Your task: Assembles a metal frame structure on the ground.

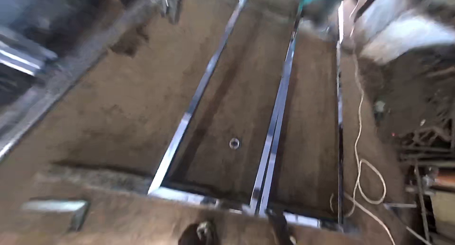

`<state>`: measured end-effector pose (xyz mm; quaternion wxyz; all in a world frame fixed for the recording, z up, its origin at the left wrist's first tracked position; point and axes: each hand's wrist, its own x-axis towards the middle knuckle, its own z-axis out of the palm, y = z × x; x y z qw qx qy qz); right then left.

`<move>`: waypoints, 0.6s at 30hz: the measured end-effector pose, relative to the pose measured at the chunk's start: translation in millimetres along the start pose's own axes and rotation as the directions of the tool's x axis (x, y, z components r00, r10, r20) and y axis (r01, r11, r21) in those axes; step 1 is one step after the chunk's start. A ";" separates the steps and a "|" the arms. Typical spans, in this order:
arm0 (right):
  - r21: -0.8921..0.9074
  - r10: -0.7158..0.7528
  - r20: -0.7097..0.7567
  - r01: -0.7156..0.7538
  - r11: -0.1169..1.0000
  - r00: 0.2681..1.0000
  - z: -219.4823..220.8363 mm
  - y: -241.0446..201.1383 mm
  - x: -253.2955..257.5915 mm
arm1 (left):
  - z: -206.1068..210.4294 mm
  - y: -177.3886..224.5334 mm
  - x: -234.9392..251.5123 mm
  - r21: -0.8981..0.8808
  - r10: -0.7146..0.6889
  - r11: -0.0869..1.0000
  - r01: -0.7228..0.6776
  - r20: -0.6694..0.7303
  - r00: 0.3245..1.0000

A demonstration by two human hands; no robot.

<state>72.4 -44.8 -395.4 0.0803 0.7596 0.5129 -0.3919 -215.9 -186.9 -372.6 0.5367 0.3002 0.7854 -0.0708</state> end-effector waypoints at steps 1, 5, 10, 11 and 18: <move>-0.017 0.041 0.041 -0.040 0.999 0.998 11.5 -0.3 20.8 | 5.6 0.2 17.0 0.039 0.001 0.999 -0.001 0.015 1.000; 0.031 0.076 0.129 -0.081 0.996 0.989 49.7 -14.7 76.2 | 35.9 -10.5 83.8 0.181 0.088 0.979 -0.091 0.027 0.996; 0.172 0.031 0.020 -0.034 0.985 0.999 119.5 -0.3 123.0 | 57.6 -4.5 130.2 0.291 0.081 0.953 -0.081 0.012 0.997; 0.175 0.023 -0.004 -0.022 0.984 1.000 125.0 -2.7 125.6 | 64.3 -7.4 138.1 0.310 0.113 0.945 -0.103 -0.013 0.994; 0.080 0.099 0.018 -0.100 0.992 0.995 137.6 -11.8 136.9 | 69.8 2.8 150.0 0.509 0.289 0.821 -0.258 0.019 0.957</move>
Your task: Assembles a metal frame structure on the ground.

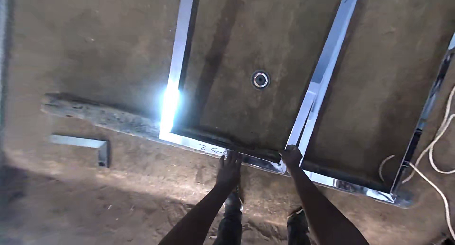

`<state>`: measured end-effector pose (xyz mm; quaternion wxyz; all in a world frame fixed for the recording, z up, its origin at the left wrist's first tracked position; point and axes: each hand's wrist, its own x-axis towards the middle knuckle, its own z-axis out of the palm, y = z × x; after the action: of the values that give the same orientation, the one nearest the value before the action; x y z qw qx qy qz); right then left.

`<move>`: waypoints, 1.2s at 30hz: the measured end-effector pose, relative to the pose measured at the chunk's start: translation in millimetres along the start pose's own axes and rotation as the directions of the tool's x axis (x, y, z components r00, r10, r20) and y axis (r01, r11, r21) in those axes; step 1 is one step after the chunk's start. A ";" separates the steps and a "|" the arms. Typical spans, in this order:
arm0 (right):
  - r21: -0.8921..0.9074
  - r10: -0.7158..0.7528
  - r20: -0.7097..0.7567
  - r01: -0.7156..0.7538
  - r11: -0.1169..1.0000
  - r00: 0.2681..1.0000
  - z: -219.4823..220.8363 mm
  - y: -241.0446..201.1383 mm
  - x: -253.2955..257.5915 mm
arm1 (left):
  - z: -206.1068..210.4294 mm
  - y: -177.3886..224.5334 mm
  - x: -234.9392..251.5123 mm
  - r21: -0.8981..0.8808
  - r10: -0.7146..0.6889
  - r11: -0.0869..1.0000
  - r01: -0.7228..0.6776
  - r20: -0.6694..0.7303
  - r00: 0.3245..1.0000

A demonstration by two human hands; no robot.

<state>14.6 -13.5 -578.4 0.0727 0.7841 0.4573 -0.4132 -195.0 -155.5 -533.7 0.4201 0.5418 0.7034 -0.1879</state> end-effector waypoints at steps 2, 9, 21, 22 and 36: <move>-0.049 0.029 0.009 -0.028 0.998 1.000 -5.0 -7.1 -5.3 | -10.0 4.1 7.5 0.040 0.070 0.997 -0.070 0.023 0.997; 0.029 -0.031 -0.040 0.032 0.999 0.999 -29.3 -3.2 -50.6 | -33.1 17.4 28.3 0.111 0.256 0.956 -0.270 0.120 0.959; -0.049 -0.125 -0.010 0.124 0.991 0.992 -82.0 -48.8 -166.3 | -34.4 -3.8 -50.3 0.149 0.492 0.868 -0.473 -0.381 0.783; -0.036 -0.125 -0.011 0.124 0.992 0.992 -85.2 -55.6 -178.5 | -39.7 -7.7 -57.5 0.149 0.501 0.861 -0.487 -0.415 0.759; 0.443 -0.431 -0.112 0.433 0.785 0.896 -185.5 -167.0 -352.6 | -149.8 -13.8 -165.1 0.011 0.513 0.645 -0.764 -0.748 0.422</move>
<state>-92.0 -58.5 -162.2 -0.2109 0.6543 0.5144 -0.5126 -255.8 -152.2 -318.7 0.2479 0.7190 0.5604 0.3278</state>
